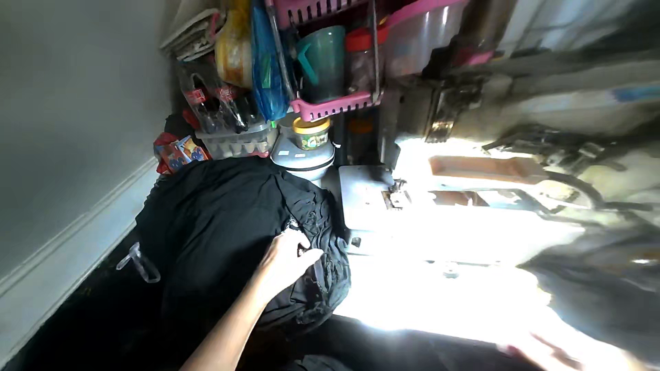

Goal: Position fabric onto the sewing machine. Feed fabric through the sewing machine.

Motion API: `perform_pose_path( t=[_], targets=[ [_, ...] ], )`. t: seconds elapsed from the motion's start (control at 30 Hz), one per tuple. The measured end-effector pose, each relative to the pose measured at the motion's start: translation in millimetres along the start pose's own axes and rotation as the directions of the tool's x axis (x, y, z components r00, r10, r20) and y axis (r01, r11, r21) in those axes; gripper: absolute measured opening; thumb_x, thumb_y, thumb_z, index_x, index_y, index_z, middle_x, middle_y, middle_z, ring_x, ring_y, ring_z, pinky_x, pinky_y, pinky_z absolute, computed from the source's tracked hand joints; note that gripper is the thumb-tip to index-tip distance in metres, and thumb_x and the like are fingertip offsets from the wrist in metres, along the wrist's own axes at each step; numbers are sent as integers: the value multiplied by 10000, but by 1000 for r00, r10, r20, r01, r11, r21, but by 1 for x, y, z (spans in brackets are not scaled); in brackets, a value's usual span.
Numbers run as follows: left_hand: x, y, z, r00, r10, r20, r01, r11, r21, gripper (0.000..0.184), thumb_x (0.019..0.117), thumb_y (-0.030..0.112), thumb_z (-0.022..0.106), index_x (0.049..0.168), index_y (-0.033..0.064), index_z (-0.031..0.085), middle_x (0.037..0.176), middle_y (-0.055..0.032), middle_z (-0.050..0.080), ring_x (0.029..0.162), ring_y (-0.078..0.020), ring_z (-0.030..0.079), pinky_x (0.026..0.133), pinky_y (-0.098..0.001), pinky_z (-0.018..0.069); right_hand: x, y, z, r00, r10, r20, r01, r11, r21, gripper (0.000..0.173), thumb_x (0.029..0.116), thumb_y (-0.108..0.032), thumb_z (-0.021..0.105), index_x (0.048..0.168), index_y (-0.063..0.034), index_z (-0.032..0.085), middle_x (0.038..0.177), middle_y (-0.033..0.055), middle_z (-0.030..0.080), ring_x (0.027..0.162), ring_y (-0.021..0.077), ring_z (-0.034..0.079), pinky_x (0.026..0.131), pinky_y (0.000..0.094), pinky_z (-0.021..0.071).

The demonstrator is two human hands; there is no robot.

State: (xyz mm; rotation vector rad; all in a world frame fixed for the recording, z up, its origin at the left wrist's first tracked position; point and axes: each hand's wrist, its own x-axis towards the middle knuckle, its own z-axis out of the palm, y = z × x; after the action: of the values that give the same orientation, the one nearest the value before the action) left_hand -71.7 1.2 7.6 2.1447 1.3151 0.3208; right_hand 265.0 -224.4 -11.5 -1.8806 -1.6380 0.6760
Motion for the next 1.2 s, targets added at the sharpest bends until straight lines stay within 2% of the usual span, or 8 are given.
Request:
perform_pose_path(
  t=[0.1, 0.27, 0.37, 0.5, 0.77, 0.87, 1.07, 1.2],
  targets=[
    [16, -2, -10, 985, 40, 167, -38, 999, -12, 328, 970, 274, 669, 1012, -50, 701, 1146, -197, 644, 1104, -263, 603, 995, -410, 469, 39, -33, 27, 989, -120, 87, 120, 993, 9, 285, 1015, -123, 527, 1100, 95, 689, 1021, 284, 693, 963, 400, 683, 874, 587, 521],
    [10, -14, -37, 975, -115, 190, 198, 836, -512, 123, 1023, 107, 575, 1047, -4, 623, 959, -42, 651, 889, -98, 660, 826, -293, 569, 95, -89, 64, 946, -320, 61, 291, 913, 285, 266, 1001, -70, 528, 1127, 65, 719, 1055, 133, 739, 976, 76, 683, 929, 235, 526],
    [18, -18, -24, 985, -82, 149, 133, 920, -370, 358, 1050, 305, 563, 1239, 10, 636, 1136, -102, 673, 1008, -147, 668, 895, -335, 561, 136, -92, 113, 828, -561, 2, 547, 809, 216, 277, 1023, -114, 539, 1232, -37, 704, 1217, 138, 695, 1143, 200, 663, 1015, 349, 526],
    [27, -10, -6, 998, -12, 57, 14, 999, -43, 318, 991, 293, 609, 1083, 2, 698, 1116, -159, 678, 1042, -244, 653, 942, -426, 509, 147, -98, 166, 744, -655, -134, 666, 744, 60, 216, 914, -83, 641, 1096, -62, 755, 1136, 164, 698, 993, 262, 708, 847, 357, 592],
    [22, -19, -59, 977, -202, 64, 181, 642, -745, 196, 1040, 16, 506, 1234, 17, 537, 939, -82, 687, 815, -151, 705, 767, -335, 598, 157, -109, 131, 845, -521, -118, 534, 817, 220, 321, 973, -32, 490, 1246, 3, 655, 1133, 131, 714, 1015, 191, 700, 914, 356, 569],
    [21, -15, -75, 996, -89, 9, 68, 694, -716, 177, 1062, 18, 420, 1190, 62, 534, 883, -41, 645, 763, -121, 652, 726, -319, 561, 176, -145, 130, 793, -598, -116, 609, 778, 154, 342, 961, -35, 506, 1234, -79, 707, 1221, 85, 704, 1118, 187, 679, 957, 386, 559],
    [7, 19, -136, 999, 36, 6, -25, 792, -610, 181, 985, 60, 469, 956, 67, 648, 883, -4, 653, 776, -98, 639, 722, -299, 565, 211, -196, 153, 840, -341, 421, 424, 898, -120, 458, 1023, -61, 414, 1455, -125, 553, 1546, 87, 493, 1300, 327, 579, 1021, 561, 478],
    [8, 41, -172, 999, -2, -41, 5, 997, 76, 81, 946, -6, 654, 1018, 24, 631, 961, -100, 631, 867, -186, 606, 751, -362, 504, 211, -204, 153, 826, -391, 406, 464, 881, -96, 333, 1065, -175, 447, 1323, -71, 630, 1339, 162, 621, 1173, 355, 639, 960, 569, 501]
  ],
)
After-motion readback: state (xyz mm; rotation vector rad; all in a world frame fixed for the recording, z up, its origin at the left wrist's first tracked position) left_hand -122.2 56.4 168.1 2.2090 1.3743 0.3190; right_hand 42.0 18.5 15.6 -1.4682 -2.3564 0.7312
